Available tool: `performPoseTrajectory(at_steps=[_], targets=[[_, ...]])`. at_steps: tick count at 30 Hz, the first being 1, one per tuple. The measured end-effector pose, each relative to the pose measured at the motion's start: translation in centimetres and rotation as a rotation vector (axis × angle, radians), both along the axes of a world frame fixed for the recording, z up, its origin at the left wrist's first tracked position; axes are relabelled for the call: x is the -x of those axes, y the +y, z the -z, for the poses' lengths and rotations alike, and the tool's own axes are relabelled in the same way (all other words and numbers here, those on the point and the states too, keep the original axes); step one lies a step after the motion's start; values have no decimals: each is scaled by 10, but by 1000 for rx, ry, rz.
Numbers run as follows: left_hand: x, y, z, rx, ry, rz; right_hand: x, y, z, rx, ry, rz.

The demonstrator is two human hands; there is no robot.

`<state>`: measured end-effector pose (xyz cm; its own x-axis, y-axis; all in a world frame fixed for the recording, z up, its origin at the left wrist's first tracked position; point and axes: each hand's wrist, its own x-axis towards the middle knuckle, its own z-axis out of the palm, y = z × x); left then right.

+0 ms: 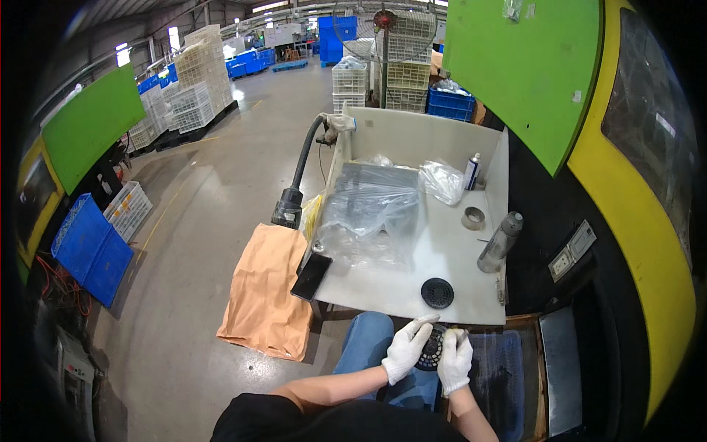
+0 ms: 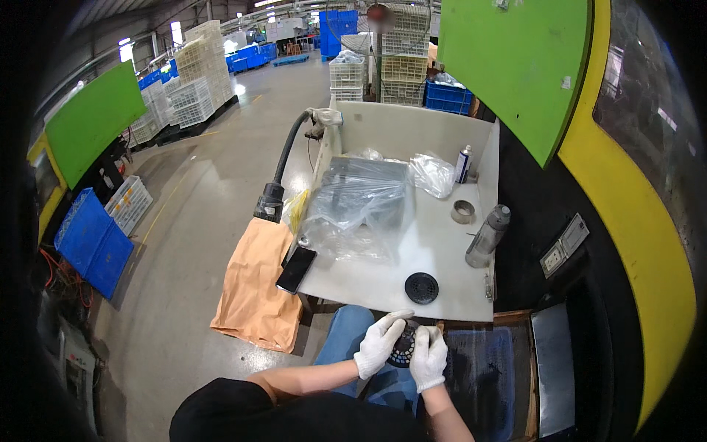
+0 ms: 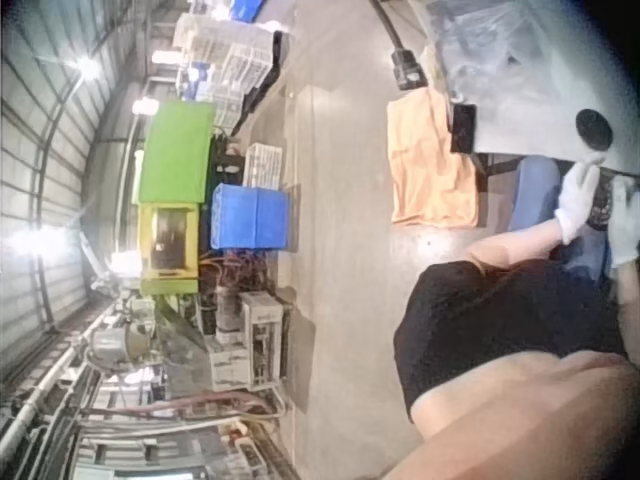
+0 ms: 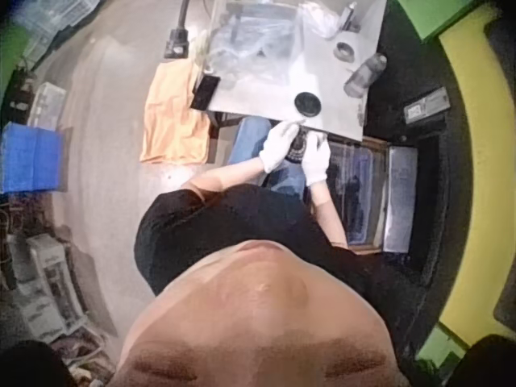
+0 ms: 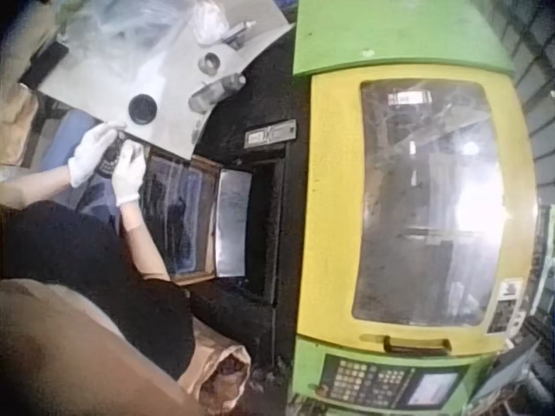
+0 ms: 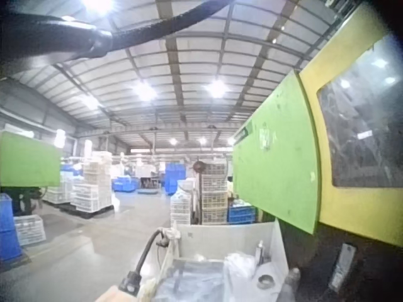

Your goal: The recorder inspects, trims, and cleans circular black plastic mesh parts in a manufacturing environment.

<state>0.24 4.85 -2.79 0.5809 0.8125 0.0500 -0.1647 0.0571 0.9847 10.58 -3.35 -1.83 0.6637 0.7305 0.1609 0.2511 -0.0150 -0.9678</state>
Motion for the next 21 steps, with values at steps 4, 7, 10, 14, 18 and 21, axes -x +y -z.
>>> performPoseTrajectory(at_steps=[4,7,10,14,18,21], targets=[[5,7,-2,99,13,364,-12,-8,-1,269,162,-289],[0,0,-6,114,-151,329,4,-10,3,-207,1072,-278],[-9,-3,1,228,-66,37,9,-1,7,-323,899,-129],[-10,4,18,15,29,-7,-12,5,3,178,-130,-40],[6,7,16,-21,21,284,-29,-5,0,384,-57,-430],[5,4,3,-101,-9,254,-17,-7,13,-2,878,-466]])
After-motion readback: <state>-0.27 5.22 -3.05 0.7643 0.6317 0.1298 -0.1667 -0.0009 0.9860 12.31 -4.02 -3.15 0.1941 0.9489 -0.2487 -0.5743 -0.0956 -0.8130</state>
